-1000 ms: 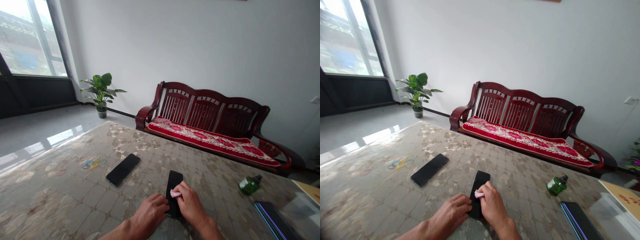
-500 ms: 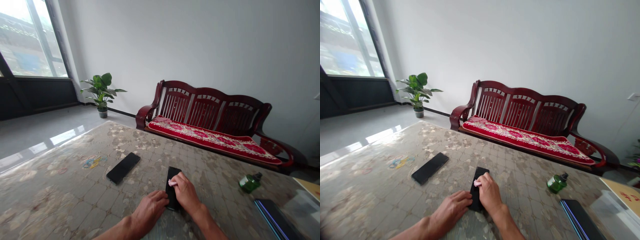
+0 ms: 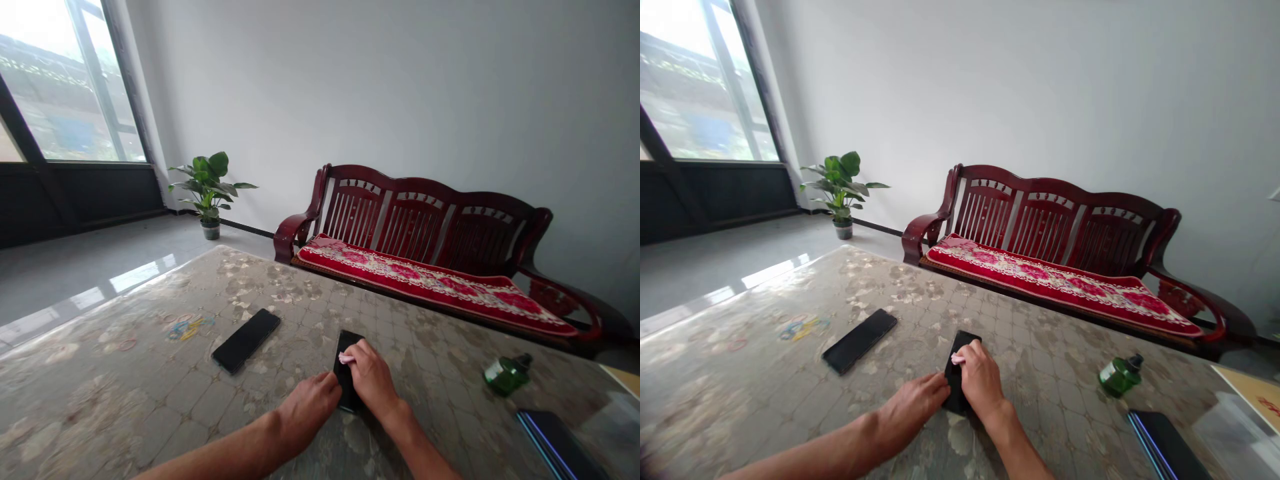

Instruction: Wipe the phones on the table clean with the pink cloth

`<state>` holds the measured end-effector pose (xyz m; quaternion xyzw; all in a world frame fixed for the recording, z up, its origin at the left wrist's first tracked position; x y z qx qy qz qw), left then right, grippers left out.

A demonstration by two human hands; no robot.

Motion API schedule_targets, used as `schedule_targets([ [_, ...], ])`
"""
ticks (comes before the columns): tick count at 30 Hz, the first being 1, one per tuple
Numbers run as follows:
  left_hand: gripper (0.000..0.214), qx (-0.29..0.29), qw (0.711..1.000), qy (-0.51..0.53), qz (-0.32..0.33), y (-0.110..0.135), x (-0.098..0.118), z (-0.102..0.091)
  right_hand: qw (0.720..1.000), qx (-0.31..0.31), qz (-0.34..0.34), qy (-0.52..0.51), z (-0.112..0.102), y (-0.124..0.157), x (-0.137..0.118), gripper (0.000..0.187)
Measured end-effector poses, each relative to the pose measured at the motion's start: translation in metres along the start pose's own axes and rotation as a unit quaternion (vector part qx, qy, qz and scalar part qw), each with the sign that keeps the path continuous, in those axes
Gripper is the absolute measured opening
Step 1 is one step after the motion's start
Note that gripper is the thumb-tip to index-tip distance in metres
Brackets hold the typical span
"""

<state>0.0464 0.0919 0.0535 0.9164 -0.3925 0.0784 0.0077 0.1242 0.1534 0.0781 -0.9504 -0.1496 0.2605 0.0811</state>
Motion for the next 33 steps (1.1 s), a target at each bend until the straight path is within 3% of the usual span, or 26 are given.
schedule_targets([
  [3,0.023,-0.005,0.999,0.046,-0.026,-0.006,-0.006,-0.002,1.000,0.008,0.004,-0.009,-0.001,0.000,0.005,0.025],
  [9,0.015,0.066,0.989,0.123,-0.039,-0.003,-0.015,-0.005,0.998,-0.029,-0.045,-0.037,-0.001,0.013,-0.002,0.029],
  [18,0.019,0.089,0.989,0.111,-0.033,-0.006,-0.023,-0.001,1.000,0.008,-0.009,-0.013,-0.006,-0.018,0.009,0.024],
  [26,0.014,0.099,0.989,0.108,-0.023,-0.007,-0.020,-0.003,0.996,-0.048,-0.062,-0.044,0.000,0.014,-0.003,0.030],
  [33,0.016,0.100,0.989,0.106,-0.011,-0.007,-0.020,-0.004,1.000,0.006,-0.015,-0.001,-0.006,-0.019,0.012,0.024],
])
Point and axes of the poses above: each hand's wrist, its own y-axis away from the middle knuckle, its own z-axis out of the palm, x = y × z, the point moved 10 cm from there along -y, towards the middle knuckle, and after that the axes turned 2 degrees about -y, right-handed, at the moved point
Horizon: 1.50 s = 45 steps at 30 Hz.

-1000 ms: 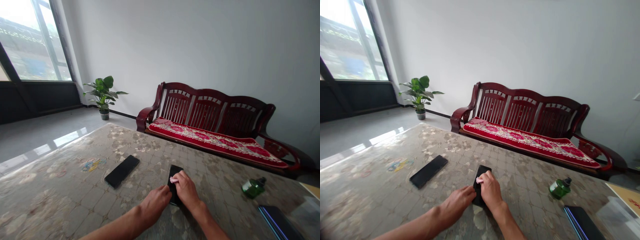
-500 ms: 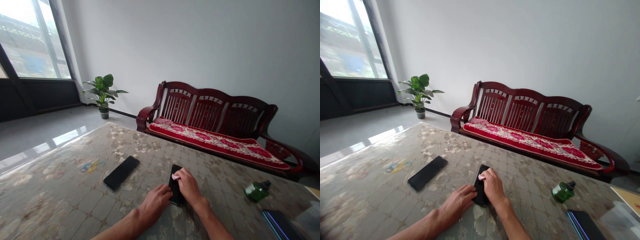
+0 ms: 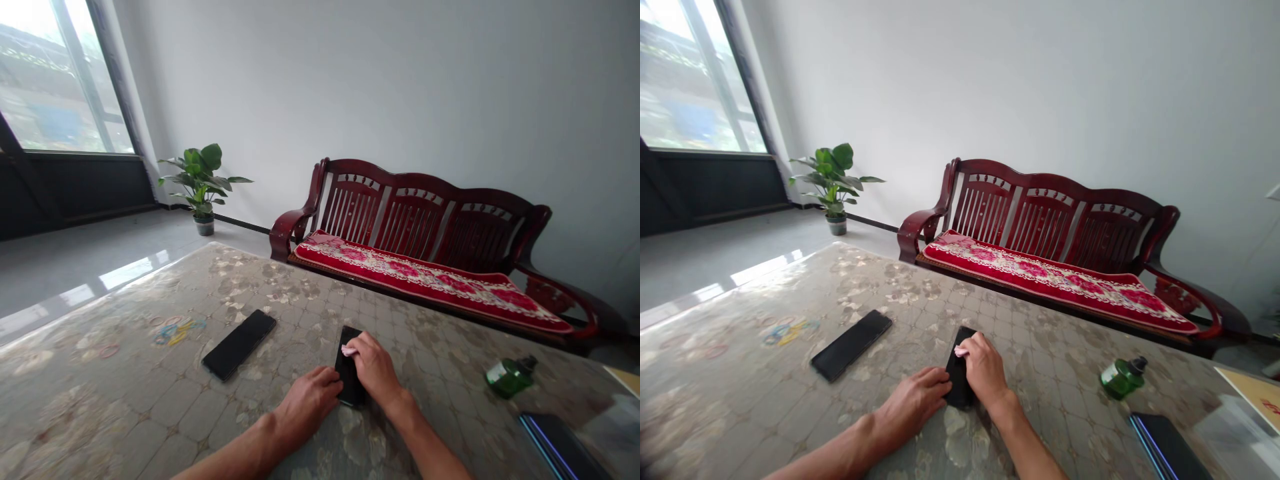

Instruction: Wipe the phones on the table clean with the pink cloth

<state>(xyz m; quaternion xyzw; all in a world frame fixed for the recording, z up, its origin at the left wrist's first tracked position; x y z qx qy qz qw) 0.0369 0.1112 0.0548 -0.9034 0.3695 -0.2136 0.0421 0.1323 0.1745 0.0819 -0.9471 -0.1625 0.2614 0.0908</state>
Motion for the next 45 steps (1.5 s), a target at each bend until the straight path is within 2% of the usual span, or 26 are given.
schedule_targets([
  [3,0.016,0.005,1.000,0.004,0.004,0.000,0.000,0.000,1.000,0.002,0.007,0.001,0.003,-0.001,0.001,0.024],
  [8,0.012,0.020,1.000,0.012,0.002,-0.001,0.001,-0.002,0.998,-0.038,-0.044,-0.007,0.011,0.022,-0.016,0.026],
  [10,0.013,0.018,1.000,0.015,0.002,-0.001,0.001,-0.003,0.998,-0.040,-0.045,0.002,0.011,0.023,-0.015,0.026],
  [18,0.020,0.011,1.000,0.012,0.007,0.000,0.001,-0.003,0.998,0.030,0.026,0.055,-0.006,-0.013,0.022,0.025],
  [27,0.019,0.002,1.000,0.014,-0.007,-0.001,0.000,-0.004,1.000,-0.018,-0.017,-0.009,-0.004,0.025,0.004,0.025],
  [36,0.020,-0.002,1.000,0.012,-0.015,-0.003,-0.001,-0.003,0.999,0.034,0.028,0.031,-0.009,-0.011,0.026,0.025],
  [45,0.016,-0.001,1.000,0.012,-0.014,-0.004,0.000,-0.005,1.000,-0.015,-0.004,-0.026,-0.003,0.025,0.006,0.027],
])
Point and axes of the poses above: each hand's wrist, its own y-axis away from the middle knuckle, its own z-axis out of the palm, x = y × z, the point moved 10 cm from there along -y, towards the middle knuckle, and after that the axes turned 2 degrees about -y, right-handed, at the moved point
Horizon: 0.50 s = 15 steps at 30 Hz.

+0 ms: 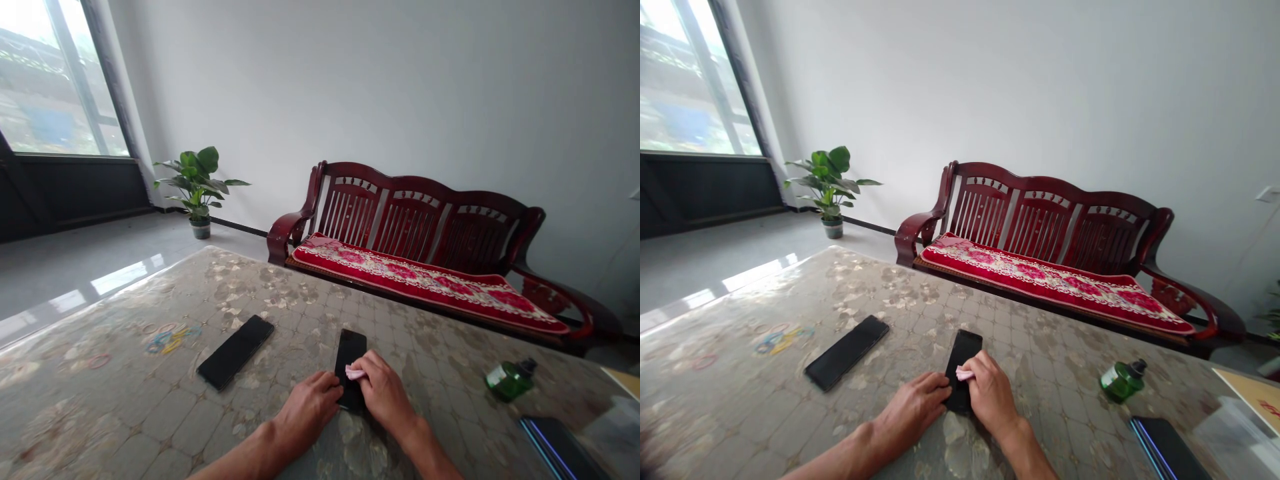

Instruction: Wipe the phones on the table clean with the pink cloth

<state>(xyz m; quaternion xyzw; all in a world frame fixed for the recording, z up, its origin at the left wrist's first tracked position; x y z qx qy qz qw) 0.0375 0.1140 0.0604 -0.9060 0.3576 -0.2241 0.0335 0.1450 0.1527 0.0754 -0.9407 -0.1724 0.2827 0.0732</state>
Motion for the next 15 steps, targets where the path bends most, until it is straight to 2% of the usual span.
schedule_targets([
  [2,0.016,0.001,1.000,-0.001,0.002,0.000,0.000,0.001,1.000,0.002,0.008,0.013,-0.001,-0.005,0.005,0.027],
  [9,0.018,0.004,1.000,0.002,0.006,0.000,-0.001,0.002,0.994,0.061,0.050,0.079,-0.009,-0.048,0.034,0.023],
  [12,0.018,-0.004,1.000,0.004,-0.002,0.000,-0.001,0.001,0.993,0.071,0.049,0.084,-0.007,-0.047,0.031,0.023],
  [15,0.019,-0.007,1.000,0.008,-0.006,0.000,-0.002,0.002,0.996,0.060,0.022,0.068,-0.002,-0.035,0.017,0.024],
])
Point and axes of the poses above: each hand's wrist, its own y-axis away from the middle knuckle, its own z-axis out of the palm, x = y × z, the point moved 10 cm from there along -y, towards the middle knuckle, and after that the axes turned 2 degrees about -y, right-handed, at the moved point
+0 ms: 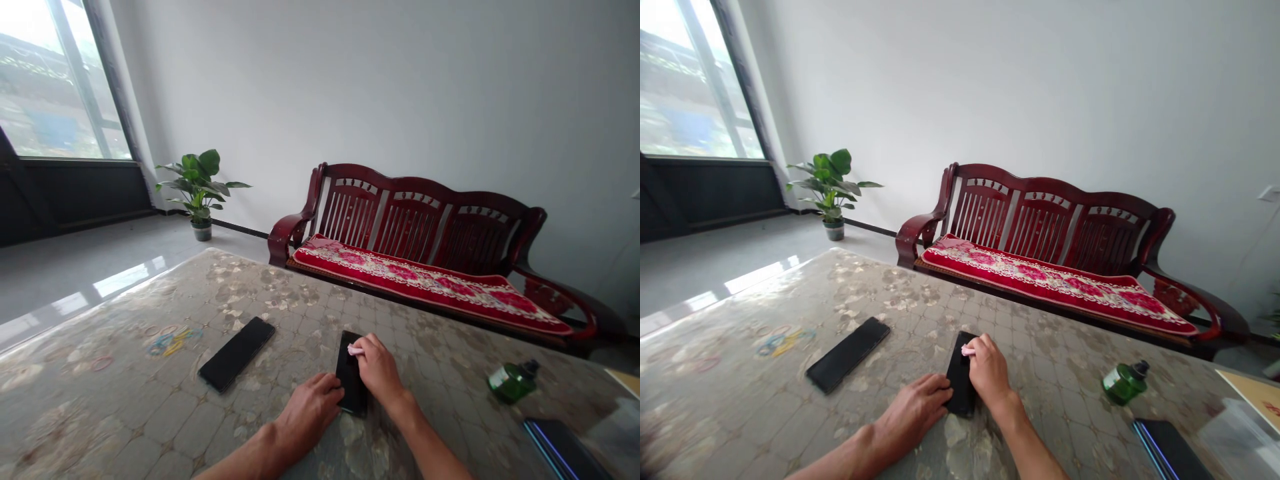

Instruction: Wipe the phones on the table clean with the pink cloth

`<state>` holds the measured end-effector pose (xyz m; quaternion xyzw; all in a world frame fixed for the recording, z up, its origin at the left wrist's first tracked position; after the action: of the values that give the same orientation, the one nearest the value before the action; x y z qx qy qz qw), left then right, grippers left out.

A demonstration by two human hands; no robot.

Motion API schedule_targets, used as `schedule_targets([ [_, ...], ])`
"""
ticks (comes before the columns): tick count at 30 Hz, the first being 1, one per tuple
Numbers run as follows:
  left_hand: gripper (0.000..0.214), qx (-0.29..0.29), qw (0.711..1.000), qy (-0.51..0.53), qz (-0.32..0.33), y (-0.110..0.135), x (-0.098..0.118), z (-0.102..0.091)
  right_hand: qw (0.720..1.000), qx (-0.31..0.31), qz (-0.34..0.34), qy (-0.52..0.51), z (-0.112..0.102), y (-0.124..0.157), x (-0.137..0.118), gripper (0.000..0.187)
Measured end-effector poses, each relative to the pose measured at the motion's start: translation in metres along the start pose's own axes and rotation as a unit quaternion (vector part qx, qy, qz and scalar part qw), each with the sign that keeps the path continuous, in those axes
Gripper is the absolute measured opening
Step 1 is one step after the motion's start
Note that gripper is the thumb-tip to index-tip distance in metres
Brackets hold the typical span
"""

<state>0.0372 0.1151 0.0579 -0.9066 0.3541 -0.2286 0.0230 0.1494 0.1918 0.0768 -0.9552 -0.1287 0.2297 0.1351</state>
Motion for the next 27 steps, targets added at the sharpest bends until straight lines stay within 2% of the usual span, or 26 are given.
schedule_targets([
  [4,0.020,0.004,1.000,-0.002,0.001,0.000,-0.002,0.004,1.000,-0.022,-0.020,-0.007,0.002,0.008,-0.012,0.025],
  [12,0.021,0.009,1.000,0.001,0.005,0.001,-0.001,0.003,1.000,-0.003,0.016,0.013,0.006,-0.014,0.000,0.025],
  [19,0.021,0.008,1.000,0.001,0.001,0.000,-0.002,0.002,0.999,-0.040,-0.017,-0.027,0.012,-0.002,-0.017,0.025],
  [27,0.022,0.018,1.000,0.009,0.008,0.002,-0.004,0.002,1.000,-0.016,0.015,0.019,0.013,-0.018,-0.003,0.024],
])
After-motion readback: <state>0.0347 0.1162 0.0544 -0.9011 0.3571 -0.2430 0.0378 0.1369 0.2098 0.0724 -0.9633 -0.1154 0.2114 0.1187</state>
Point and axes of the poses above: each hand's wrist, its own y-axis away from the middle knuckle, its own z-axis out of the palm, x = y × z, the point moved 10 cm from there along -y, towards the middle knuckle, and after that the axes turned 2 degrees about -y, right-handed, at the moved point
